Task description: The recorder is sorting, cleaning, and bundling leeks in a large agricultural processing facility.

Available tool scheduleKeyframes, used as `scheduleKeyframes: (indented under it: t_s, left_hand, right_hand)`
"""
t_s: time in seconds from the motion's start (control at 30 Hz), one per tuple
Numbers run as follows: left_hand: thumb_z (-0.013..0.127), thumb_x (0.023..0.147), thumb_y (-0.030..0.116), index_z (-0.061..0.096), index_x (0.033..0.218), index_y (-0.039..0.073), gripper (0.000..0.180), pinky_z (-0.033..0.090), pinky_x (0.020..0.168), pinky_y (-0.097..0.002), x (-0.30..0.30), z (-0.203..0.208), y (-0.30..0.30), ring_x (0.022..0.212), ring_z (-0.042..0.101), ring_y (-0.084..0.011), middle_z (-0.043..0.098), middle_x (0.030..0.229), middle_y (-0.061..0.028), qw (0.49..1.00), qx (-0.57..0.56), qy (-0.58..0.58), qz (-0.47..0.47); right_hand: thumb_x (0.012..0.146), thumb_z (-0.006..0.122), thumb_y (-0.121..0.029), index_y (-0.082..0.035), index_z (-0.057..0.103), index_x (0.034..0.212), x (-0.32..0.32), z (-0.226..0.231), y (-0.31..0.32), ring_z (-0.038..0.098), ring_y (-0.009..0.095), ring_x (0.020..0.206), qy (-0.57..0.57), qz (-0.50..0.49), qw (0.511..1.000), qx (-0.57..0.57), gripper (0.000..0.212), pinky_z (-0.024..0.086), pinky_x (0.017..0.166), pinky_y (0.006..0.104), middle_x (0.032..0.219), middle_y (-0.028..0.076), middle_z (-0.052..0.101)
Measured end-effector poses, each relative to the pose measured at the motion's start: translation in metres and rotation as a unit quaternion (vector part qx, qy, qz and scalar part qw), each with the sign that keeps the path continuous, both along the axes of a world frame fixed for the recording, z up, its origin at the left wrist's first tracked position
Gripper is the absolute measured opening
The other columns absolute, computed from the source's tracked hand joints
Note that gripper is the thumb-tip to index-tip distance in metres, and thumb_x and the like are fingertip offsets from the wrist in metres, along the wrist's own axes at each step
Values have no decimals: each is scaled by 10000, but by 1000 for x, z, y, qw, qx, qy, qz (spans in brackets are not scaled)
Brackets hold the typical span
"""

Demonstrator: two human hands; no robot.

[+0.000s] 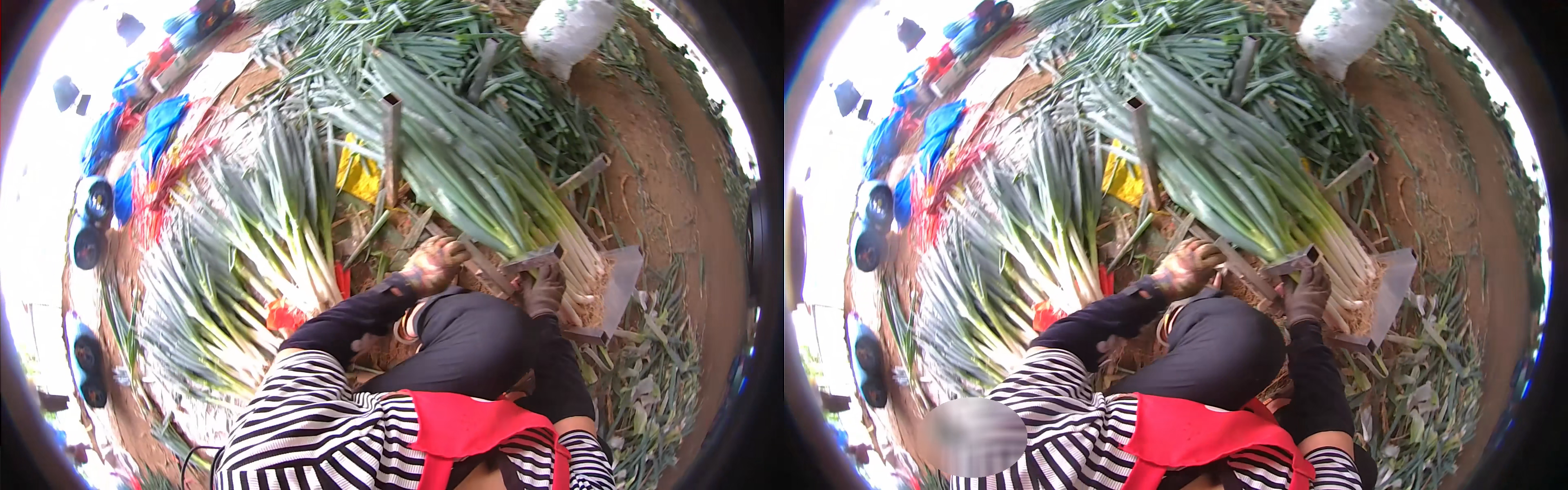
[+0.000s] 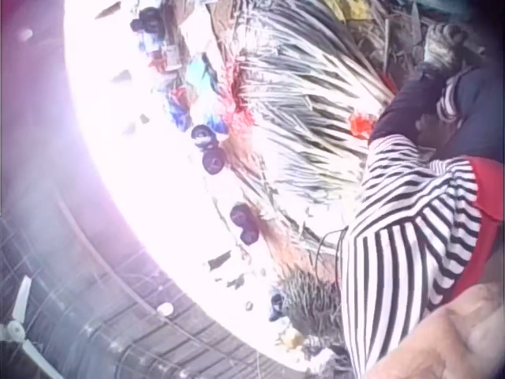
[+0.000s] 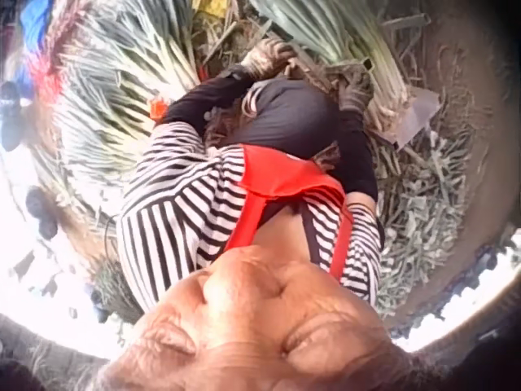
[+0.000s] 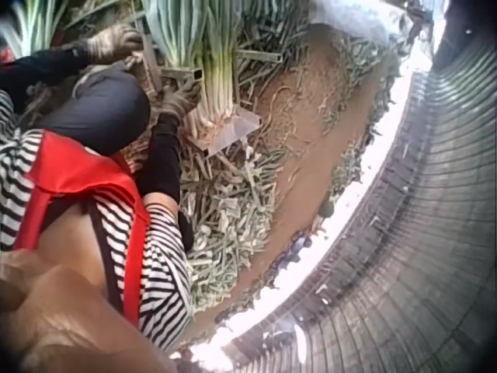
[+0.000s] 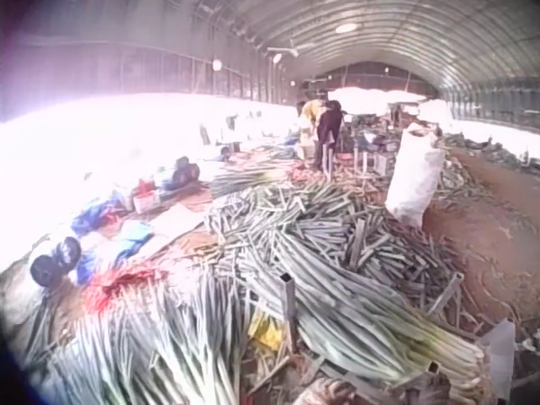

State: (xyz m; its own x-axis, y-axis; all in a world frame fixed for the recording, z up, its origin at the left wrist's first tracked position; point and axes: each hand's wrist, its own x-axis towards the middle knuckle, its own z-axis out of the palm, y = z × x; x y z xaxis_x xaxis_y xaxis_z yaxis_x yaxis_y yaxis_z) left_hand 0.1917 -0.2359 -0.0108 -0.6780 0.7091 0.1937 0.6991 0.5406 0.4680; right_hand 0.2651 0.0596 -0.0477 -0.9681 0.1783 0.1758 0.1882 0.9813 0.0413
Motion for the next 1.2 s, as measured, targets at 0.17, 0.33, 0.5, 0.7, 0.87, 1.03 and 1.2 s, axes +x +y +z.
scheduleKeyframes:
  t_s: [0.17, 0.33, 0.5, 0.7, 0.87, 1.03, 1.2]
  left_hand:
    - [643, 800, 131, 654, 1051, 102, 253, 507, 750, -433, 51, -76, -156, 897, 628, -341, 649, 985, -144, 970, 11, -20, 241]
    - [603, 903, 152, 602, 1123, 66, 236, 522, 726, -393, 92, -169, -344, 808, 644, -300, 659, 912, -138, 728, 69, -135, 669]
    - [650, 899, 281, 534, 1262, 65, 438, 536, 610, -349, 83, -172, -332, 693, 639, -229, 670, 945, -139, 615, 240, -295, 691]
    - [790, 683, 502, 303, 1450, 3, 1036, 369, 1082, -413, 43, -110, -235, 1291, 456, -383, 474, 1384, -234, 670, -86, -301, 673]
    - [779, 704, 327, 522, 1291, 33, 705, 452, 987, -405, 31, -130, -260, 1120, 583, -386, 621, 1182, -212, 664, -103, -326, 665]
    - [668, 834, 228, 655, 1018, 0, 293, 540, 717, -411, 39, -147, -290, 735, 643, -275, 654, 812, -94, 549, 506, -488, 451]
    - [502, 900, 627, 571, 1188, 5, 689, 548, 691, -429, 42, -129, -267, 712, 634, -246, 631, 797, -90, 327, 712, -557, 276]
  right_hand:
    - [843, 633, -503, -32, 451, 1208, 3, -5, 22, 430, 382, 1232, 32, 3, 999, 36, 623, 317, 1062, 502, 1306, 191, 443]
    - [856, 614, -525, 18, 437, 1239, -6, -2, 20, 446, 405, 1239, -45, 2, 998, 35, 687, 336, 1058, 493, 1338, 229, 445]
    - [844, 627, -513, 32, 401, 1300, -4, 1, 21, 406, 390, 1284, -64, -20, 997, 29, 746, 319, 1076, 487, 1342, 243, 442]
    - [824, 628, -537, 35, 382, 1324, -3, 14, 21, 381, 385, 1308, -120, -72, 990, 28, 799, 295, 1091, 489, 1354, 240, 439]
    - [824, 612, -559, 32, 385, 1318, -8, 13, 14, 375, 389, 1314, -129, -67, 989, 24, 803, 282, 1102, 486, 1370, 247, 427]
    - [827, 607, -559, 24, 340, 1368, -8, 10, 13, 373, 396, 1313, -157, -86, 983, 32, 839, 282, 1098, 494, 1378, 247, 418]
    - [822, 612, -556, 17, 328, 1377, -3, 11, 19, 369, 392, 1315, -132, -84, 987, 31, 846, 286, 1093, 491, 1388, 245, 402]
